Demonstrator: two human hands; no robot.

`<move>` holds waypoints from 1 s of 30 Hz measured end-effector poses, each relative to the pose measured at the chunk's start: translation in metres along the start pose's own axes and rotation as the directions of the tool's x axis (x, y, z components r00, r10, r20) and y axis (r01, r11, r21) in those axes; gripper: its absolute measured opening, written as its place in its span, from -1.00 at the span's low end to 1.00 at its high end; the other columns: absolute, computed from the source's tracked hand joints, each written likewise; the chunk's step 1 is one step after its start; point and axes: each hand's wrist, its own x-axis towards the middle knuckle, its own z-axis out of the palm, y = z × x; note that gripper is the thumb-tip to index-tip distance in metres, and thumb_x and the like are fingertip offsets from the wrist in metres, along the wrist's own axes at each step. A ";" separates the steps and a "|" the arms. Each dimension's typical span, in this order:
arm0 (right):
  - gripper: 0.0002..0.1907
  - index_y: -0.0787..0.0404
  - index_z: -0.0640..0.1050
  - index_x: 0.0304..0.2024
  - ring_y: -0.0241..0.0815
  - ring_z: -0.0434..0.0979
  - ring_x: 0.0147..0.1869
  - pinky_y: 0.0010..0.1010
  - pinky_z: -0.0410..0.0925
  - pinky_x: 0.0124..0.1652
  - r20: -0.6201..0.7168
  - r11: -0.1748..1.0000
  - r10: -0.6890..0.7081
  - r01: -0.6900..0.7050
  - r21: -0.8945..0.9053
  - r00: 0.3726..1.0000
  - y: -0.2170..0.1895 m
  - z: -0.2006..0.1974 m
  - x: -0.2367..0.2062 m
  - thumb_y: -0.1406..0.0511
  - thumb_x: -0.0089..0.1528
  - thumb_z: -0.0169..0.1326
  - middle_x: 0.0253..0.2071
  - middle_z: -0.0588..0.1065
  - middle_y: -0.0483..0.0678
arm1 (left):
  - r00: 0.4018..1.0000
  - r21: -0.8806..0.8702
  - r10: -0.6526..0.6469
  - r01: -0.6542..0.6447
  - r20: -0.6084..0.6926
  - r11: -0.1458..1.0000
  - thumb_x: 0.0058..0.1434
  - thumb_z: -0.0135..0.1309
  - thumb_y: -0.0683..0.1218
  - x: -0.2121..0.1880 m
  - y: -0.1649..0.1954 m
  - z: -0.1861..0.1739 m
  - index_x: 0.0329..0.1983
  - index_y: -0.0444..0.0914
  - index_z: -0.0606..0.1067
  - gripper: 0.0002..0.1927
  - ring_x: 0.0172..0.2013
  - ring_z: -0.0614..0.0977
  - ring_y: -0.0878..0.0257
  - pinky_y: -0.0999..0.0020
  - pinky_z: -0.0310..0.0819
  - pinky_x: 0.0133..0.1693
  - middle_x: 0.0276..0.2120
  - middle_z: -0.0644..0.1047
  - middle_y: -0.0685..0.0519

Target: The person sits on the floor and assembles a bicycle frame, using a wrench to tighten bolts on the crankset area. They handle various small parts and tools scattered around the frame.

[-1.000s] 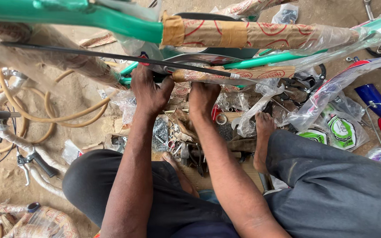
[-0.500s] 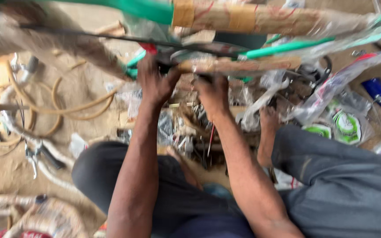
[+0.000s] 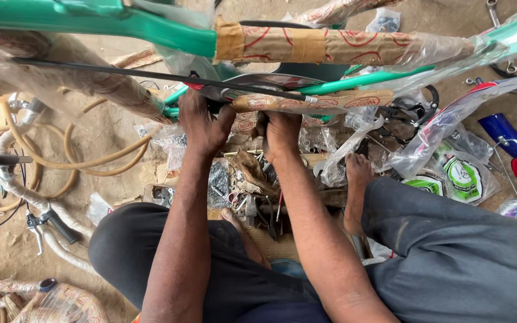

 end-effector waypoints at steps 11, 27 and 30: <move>-0.82 0.34 0.54 -0.09 0.09 0.55 0.03 -0.06 0.36 0.04 0.182 0.171 -0.745 0.448 -0.878 0.642 0.021 0.020 0.024 0.38 0.29 0.09 -0.08 0.57 0.14 | 0.997 0.008 -0.059 0.059 0.043 0.998 0.08 0.17 -0.09 0.001 -0.001 0.004 -0.20 -0.23 0.50 -0.77 -0.19 0.53 -0.02 0.09 0.37 -0.09 -0.29 0.53 -0.04; -0.82 0.34 0.50 -0.33 -0.06 0.46 -0.34 -0.17 0.32 -0.20 0.363 0.161 -0.590 0.546 -0.822 0.721 0.009 -0.005 0.006 0.36 0.35 -0.01 -0.43 0.47 0.07 | 0.993 -0.025 -0.087 0.089 0.082 0.996 0.06 0.19 -0.08 -0.006 0.004 -0.009 -0.14 -0.19 0.55 -0.72 -0.21 0.58 0.09 0.16 0.27 -0.02 -0.22 0.58 0.02; -0.75 0.25 0.53 -0.35 -0.15 0.41 -0.51 -0.21 0.31 -0.38 0.286 0.288 -0.421 0.426 -0.857 0.861 0.001 -0.004 -0.013 0.27 0.35 -0.06 -0.53 0.45 -0.04 | 0.992 -0.020 -0.100 0.102 0.083 0.995 0.04 0.17 -0.09 -0.004 0.006 -0.010 -0.14 -0.20 0.55 -0.71 -0.21 0.57 0.08 0.17 0.27 -0.01 -0.24 0.57 0.02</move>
